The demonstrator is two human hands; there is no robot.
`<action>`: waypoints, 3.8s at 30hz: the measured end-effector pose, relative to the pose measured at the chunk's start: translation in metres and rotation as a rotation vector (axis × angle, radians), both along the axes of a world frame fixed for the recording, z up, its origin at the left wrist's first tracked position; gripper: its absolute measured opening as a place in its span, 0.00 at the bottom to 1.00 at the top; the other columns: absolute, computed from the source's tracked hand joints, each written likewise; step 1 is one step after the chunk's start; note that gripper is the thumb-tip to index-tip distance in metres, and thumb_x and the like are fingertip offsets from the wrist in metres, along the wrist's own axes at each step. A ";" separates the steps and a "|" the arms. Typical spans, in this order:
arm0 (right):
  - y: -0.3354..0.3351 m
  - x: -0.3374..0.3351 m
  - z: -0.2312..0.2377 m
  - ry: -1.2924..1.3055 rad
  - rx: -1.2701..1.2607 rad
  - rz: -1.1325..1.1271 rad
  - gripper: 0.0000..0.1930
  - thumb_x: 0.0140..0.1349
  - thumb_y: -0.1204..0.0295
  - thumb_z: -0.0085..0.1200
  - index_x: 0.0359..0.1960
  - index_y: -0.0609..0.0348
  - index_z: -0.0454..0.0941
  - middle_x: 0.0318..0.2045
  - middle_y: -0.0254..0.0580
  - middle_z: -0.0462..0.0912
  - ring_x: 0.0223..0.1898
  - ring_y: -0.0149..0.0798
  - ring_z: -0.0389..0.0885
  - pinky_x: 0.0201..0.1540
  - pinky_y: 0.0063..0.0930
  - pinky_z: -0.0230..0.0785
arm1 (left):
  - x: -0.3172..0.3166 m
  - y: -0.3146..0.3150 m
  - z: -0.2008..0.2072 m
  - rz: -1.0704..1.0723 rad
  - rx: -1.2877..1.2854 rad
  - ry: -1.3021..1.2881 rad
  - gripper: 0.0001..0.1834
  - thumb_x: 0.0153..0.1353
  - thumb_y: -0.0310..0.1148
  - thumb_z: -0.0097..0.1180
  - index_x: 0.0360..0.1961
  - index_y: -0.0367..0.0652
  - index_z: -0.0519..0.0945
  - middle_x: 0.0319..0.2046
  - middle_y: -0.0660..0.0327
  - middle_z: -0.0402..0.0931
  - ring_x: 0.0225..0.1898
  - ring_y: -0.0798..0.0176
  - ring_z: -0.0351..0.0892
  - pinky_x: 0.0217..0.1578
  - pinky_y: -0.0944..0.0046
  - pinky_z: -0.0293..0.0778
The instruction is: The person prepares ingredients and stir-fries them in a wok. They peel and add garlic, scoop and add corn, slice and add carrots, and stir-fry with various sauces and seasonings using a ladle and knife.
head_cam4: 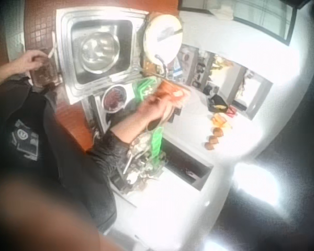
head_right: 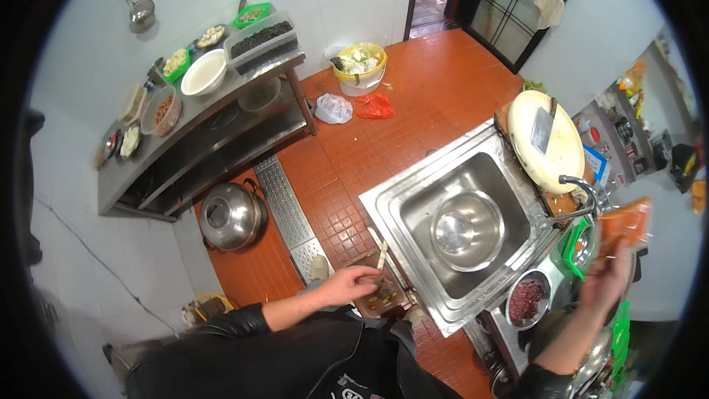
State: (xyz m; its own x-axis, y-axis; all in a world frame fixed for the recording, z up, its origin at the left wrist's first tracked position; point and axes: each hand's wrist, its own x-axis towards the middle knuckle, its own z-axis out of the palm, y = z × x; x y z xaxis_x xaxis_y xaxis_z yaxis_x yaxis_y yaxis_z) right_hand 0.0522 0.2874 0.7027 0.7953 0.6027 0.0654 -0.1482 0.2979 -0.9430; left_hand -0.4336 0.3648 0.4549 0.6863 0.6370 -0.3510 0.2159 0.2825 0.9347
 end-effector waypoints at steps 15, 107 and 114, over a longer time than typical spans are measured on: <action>0.214 -0.450 -0.108 0.597 -0.201 0.739 0.10 0.71 0.62 0.52 0.39 0.55 0.78 0.23 0.27 0.76 0.20 0.19 0.66 0.25 0.13 0.58 | -0.084 0.178 0.147 0.435 -0.246 -0.528 0.12 0.72 0.33 0.50 0.50 0.38 0.75 0.38 0.64 0.78 0.36 0.72 0.76 0.38 0.71 0.73; 0.611 0.134 -0.147 0.643 -1.152 -1.013 0.17 0.73 0.56 0.39 0.49 0.52 0.76 0.29 0.61 0.82 0.35 0.65 0.79 0.40 0.55 0.71 | 0.862 0.610 -0.010 -1.860 0.857 -1.127 0.16 0.50 0.31 0.62 0.41 0.42 0.77 0.47 0.54 0.73 0.49 0.47 0.70 0.53 0.51 0.64; 0.605 0.139 -0.135 0.652 -1.203 -0.960 0.18 0.73 0.56 0.39 0.48 0.55 0.76 0.31 0.60 0.82 0.37 0.64 0.80 0.42 0.54 0.71 | 0.863 0.607 -0.010 -1.867 0.848 -1.079 0.17 0.50 0.33 0.61 0.43 0.42 0.77 0.48 0.55 0.73 0.52 0.47 0.69 0.55 0.51 0.64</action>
